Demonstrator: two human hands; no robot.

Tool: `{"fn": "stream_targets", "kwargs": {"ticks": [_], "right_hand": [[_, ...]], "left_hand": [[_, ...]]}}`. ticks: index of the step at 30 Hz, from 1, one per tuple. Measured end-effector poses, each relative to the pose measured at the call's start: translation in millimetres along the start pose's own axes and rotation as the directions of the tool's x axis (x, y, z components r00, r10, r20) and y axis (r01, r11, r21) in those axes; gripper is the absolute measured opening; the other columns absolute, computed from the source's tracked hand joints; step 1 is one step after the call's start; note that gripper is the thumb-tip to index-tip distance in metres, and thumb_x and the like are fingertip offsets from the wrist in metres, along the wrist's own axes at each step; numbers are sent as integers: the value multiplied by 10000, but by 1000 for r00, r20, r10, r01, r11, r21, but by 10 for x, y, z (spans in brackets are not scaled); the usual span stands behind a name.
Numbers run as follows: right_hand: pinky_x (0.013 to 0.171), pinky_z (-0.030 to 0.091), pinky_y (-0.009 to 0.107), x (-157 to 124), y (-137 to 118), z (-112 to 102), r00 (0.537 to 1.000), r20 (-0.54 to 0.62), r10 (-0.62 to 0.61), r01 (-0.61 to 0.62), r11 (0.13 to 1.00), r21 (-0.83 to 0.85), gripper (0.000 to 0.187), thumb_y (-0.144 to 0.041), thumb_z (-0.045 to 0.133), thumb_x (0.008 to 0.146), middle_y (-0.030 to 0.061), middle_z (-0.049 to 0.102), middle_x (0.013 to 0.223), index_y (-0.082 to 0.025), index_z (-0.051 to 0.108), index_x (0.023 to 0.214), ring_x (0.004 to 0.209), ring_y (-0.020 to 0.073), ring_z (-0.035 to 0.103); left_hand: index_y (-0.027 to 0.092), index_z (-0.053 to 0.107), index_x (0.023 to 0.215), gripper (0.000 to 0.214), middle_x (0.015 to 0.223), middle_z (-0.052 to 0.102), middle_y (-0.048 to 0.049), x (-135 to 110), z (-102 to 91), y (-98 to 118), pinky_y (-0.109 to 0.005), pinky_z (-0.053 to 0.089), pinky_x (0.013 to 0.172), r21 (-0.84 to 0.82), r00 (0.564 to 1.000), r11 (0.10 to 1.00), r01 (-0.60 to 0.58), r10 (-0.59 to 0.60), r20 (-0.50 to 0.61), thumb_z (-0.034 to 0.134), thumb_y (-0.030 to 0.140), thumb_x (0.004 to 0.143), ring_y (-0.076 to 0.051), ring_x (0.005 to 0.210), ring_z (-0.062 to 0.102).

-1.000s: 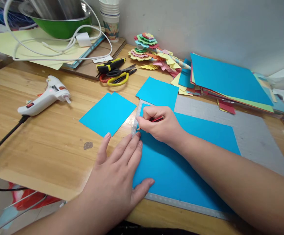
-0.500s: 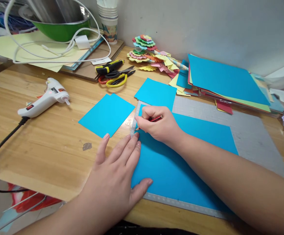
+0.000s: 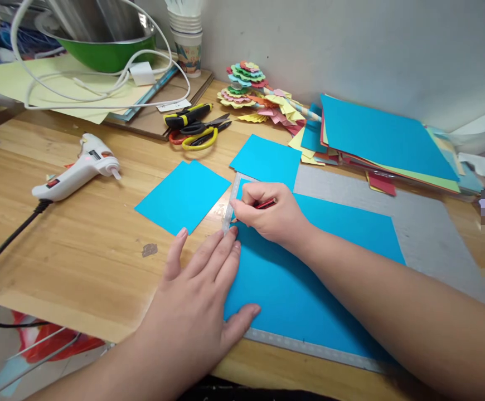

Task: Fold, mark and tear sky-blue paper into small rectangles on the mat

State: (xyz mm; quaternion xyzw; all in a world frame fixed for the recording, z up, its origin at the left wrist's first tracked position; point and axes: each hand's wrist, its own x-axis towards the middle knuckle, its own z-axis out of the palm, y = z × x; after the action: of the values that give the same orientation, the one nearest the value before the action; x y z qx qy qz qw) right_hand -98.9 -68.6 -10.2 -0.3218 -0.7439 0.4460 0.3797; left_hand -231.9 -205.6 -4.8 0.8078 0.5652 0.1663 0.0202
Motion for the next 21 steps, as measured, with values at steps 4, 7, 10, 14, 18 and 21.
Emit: {"fn": "stream_targets", "kwargs": {"ticks": [4, 7, 10, 14, 18, 21], "right_hand": [[476, 306, 222, 3, -4, -4, 999, -2, -35, 35, 999, 16, 404, -85, 550, 785, -73, 332, 513, -210, 280, 512, 506, 68, 329], [473, 271, 227, -1, -1, 1, 998, 6, -58, 58, 998, -15, 416, -83, 554, 792, -75, 302, 520, -209, 265, 520, 508, 66, 291], [474, 261, 232, -2, 2, 2, 998, 16, -57, 57, 998, -27, 412, -105, 567, 802, -74, 315, 526, -209, 277, 528, 509, 67, 290], [476, 267, 237, -1, -5, -9, 1000, -3, -15, 15, 1000, -22, 411, -117, 558, 797, -69, 326, 521, -213, 271, 520, 505, 71, 300], [482, 258, 246, -8, -2, -7, 1000, 2, -13, 13, 998, -57, 406, -122, 555, 797, -65, 332, 523, -212, 268, 524, 509, 74, 306], [485, 260, 247, -12, 6, -1, 1000, 14, -12, 13, 998, -60, 413, -150, 569, 808, -66, 348, 523, -211, 275, 525, 511, 73, 326]], "left_hand": [[134, 594, 1264, 584, 1426, 495, -81, -2, -11, -2, -433, -61, 1198, -1, 1000, 1000, -2, 2, 1, 485, 564, 884, -241, 1312, 474], [127, 600, 1255, 583, 1421, 502, -90, 6, -4, -5, -437, -59, 1197, 1, 1000, 1000, -7, 7, 1, 492, 561, 881, -246, 1311, 475], [128, 598, 1258, 582, 1419, 503, -95, 14, 10, -4, -441, -49, 1198, 1, 1000, 1000, -6, 6, -4, 485, 560, 884, -250, 1307, 480], [141, 591, 1268, 575, 1426, 495, -82, 15, -1, 3, -429, -52, 1199, -14, 1000, 1000, 6, -6, 7, 488, 557, 884, -245, 1309, 478], [138, 598, 1258, 576, 1422, 497, -89, 13, -15, 1, -426, -60, 1197, -14, 1000, 1000, 4, -4, 21, 501, 558, 876, -247, 1309, 479], [140, 597, 1258, 576, 1428, 490, -90, 10, -14, -4, -437, -49, 1198, -14, 1000, 1000, 10, -10, 17, 500, 560, 876, -251, 1316, 471]]}}
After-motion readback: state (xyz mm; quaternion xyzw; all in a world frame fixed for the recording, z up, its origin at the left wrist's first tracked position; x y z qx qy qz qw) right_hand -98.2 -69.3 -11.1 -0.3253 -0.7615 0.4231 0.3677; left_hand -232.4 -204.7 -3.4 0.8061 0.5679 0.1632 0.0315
